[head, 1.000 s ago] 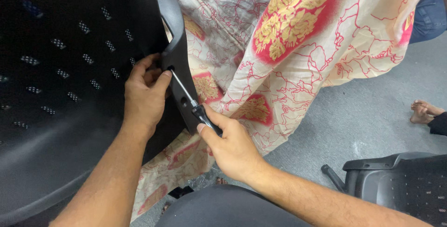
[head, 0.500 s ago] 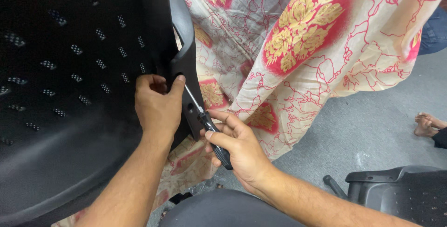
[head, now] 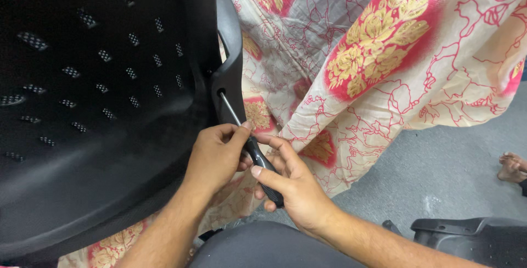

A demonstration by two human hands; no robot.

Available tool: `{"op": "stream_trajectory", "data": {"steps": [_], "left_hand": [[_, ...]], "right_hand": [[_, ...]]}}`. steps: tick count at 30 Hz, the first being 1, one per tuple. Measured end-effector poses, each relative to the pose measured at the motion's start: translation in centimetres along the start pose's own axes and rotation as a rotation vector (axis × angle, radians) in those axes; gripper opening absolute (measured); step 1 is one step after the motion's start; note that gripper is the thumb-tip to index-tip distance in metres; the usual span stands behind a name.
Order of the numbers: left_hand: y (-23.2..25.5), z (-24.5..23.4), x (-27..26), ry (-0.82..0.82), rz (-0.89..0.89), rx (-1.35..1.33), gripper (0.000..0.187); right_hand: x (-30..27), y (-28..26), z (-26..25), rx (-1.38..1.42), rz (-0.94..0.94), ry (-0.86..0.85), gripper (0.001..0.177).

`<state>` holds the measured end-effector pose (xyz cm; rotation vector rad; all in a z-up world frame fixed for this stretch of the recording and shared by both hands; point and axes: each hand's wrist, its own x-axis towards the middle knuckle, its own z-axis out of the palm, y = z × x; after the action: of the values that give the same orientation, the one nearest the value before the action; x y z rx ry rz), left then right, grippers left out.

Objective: The person uses a screwdriver to tighten screws on the underside of a black plastic chair seat, securing the armrests to the seat. The person works on multiple screw locations around the seat perimeter.

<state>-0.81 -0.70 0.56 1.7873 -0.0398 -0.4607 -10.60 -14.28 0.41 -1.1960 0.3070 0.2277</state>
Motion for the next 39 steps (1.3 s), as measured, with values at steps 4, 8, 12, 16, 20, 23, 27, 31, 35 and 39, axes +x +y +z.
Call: {"op": "stream_trajectory", "data": {"steps": [4,8,12,16,20,23,27,31,35,39], "left_hand": [[1.0,-1.0,1.6,0.045,0.039,-0.048,0.041],[0.7,0.0,1.5,-0.149,-0.211,-0.152,0.042],[-0.7,1.5,0.7,-0.175,-0.180,-0.316,0.037],[-0.8,2.5,1.2,-0.155,-0.127,-0.306,0.036],[-0.5,2.8,0.8,-0.156,-0.187,-0.438,0.036],[-0.1,3.2,0.2,-0.139,-0.142,-0.494,0.035],[0.5,3.6,-0.2,-0.079,-0.145,-0.473,0.034],[0.5,3.7,-0.3,-0.045,-0.127,-0.447,0.033],[0.2,3.3,0.2,-0.058,-0.107,-0.428,0.033],[-0.2,3.3,0.6,-0.071,-0.113,-0.464,0.031]], "right_hand": [[0.7,0.2,-0.1,0.014,-0.032,-0.023,0.053],[1.4,0.5,-0.7,0.022,-0.099,-0.039,0.053],[1.8,1.2,-1.6,-0.172,-0.155,0.044,0.051],[3.7,1.0,-2.6,-0.621,-0.500,0.247,0.053],[9.7,-1.4,-3.4,-0.208,-0.166,0.156,0.068],[15.7,-2.9,-2.7,-0.002,-0.162,-0.043,0.083],[20.2,-2.9,-1.1,0.170,-0.222,-0.234,0.096],[20.9,-2.0,-0.7,0.250,-0.270,-0.286,0.099],[21.1,-1.5,-0.8,0.176,-0.168,-0.114,0.100],[21.0,-1.6,-0.7,0.134,-0.342,-0.195,0.101]]}}
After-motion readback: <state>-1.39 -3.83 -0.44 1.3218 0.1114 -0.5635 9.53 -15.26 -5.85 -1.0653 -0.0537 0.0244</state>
